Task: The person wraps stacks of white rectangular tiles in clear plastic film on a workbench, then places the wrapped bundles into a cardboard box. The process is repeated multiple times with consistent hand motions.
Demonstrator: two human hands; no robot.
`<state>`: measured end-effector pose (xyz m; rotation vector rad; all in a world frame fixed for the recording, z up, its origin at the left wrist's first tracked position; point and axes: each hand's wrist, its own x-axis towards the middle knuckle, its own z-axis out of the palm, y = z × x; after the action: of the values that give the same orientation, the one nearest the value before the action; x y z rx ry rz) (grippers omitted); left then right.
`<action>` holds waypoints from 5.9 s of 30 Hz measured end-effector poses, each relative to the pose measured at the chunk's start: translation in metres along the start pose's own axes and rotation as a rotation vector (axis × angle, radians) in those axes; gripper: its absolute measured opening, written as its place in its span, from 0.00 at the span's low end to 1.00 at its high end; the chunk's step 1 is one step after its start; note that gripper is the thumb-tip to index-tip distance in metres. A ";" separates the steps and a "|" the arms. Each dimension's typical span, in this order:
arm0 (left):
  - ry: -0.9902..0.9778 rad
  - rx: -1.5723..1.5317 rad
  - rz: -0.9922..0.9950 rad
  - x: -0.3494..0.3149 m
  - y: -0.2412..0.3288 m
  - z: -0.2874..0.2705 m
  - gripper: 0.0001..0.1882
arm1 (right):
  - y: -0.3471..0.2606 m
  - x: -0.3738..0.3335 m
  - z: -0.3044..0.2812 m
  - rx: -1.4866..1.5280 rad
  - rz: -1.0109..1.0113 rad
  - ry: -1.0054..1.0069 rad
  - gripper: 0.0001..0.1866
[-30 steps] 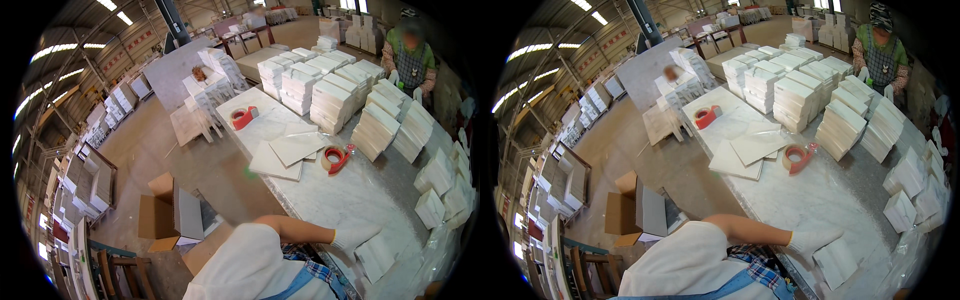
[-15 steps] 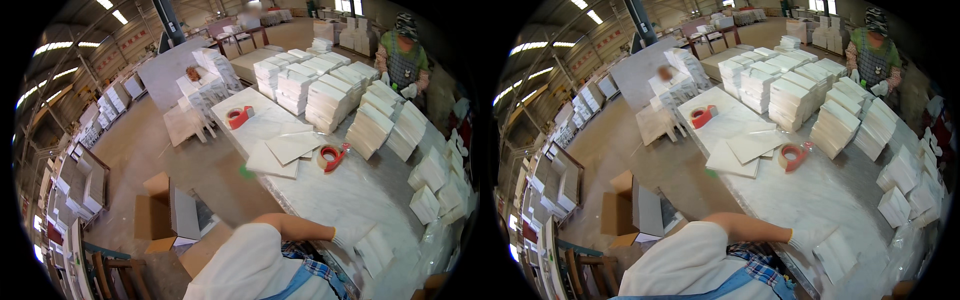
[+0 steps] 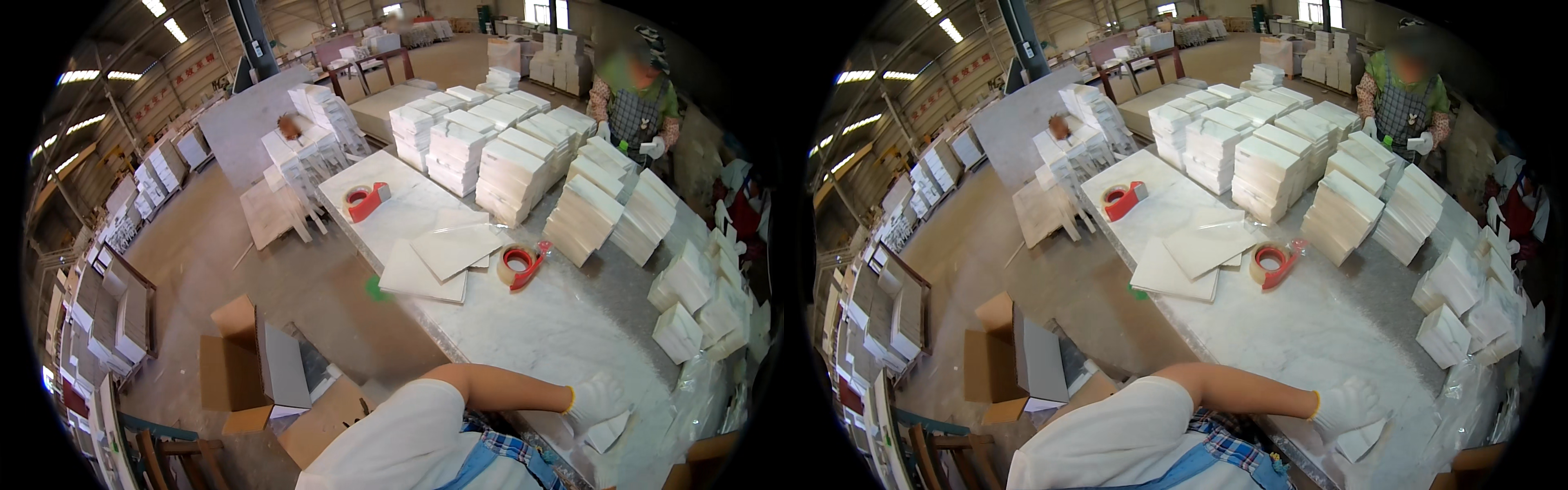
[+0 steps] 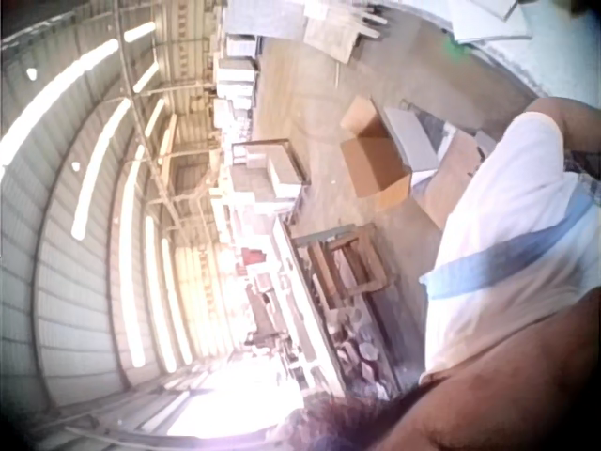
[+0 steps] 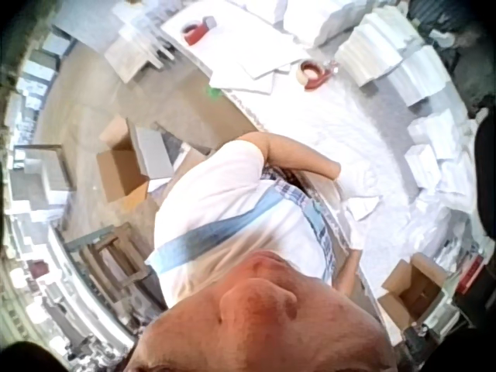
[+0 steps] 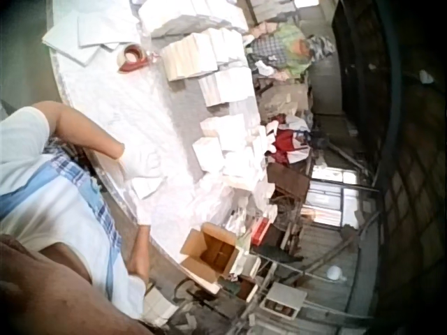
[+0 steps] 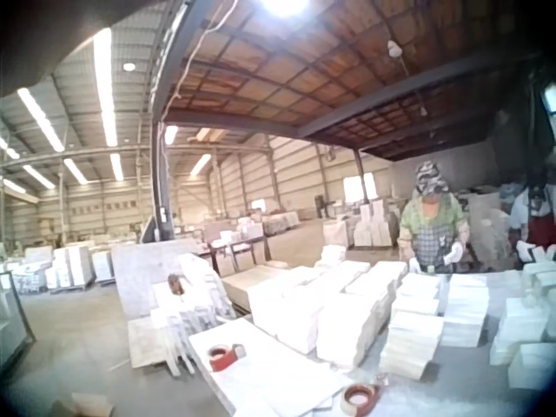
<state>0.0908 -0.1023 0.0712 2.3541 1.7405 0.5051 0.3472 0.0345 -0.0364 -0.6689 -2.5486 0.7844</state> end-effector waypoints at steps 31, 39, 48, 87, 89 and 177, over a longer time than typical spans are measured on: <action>0.451 -0.637 -0.212 -0.143 -0.074 0.012 0.77 | -0.180 0.098 0.033 0.548 -0.089 -0.208 0.84; 0.050 -0.591 -0.450 -0.142 -0.077 -0.020 0.76 | -0.146 0.098 0.070 0.738 0.109 -0.460 0.74; 0.091 -0.528 -0.174 -0.151 -0.135 0.022 0.49 | -0.143 0.129 0.100 0.525 -0.157 -0.092 0.74; -0.006 -2.223 -0.872 -0.048 0.033 0.057 0.24 | 0.087 -0.162 -0.242 -0.246 0.977 0.812 0.21; 0.030 -2.204 -0.899 -0.042 0.043 0.046 0.24 | 0.069 -0.155 -0.228 -0.229 0.918 0.773 0.23; -0.240 -0.536 -0.112 0.464 0.194 0.332 0.26 | 0.097 -0.059 -0.366 0.031 0.659 0.534 0.32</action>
<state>0.5065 0.3006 -0.0946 1.8478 1.4036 0.5596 0.6056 0.2254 0.1730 -1.5129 -1.8265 0.7053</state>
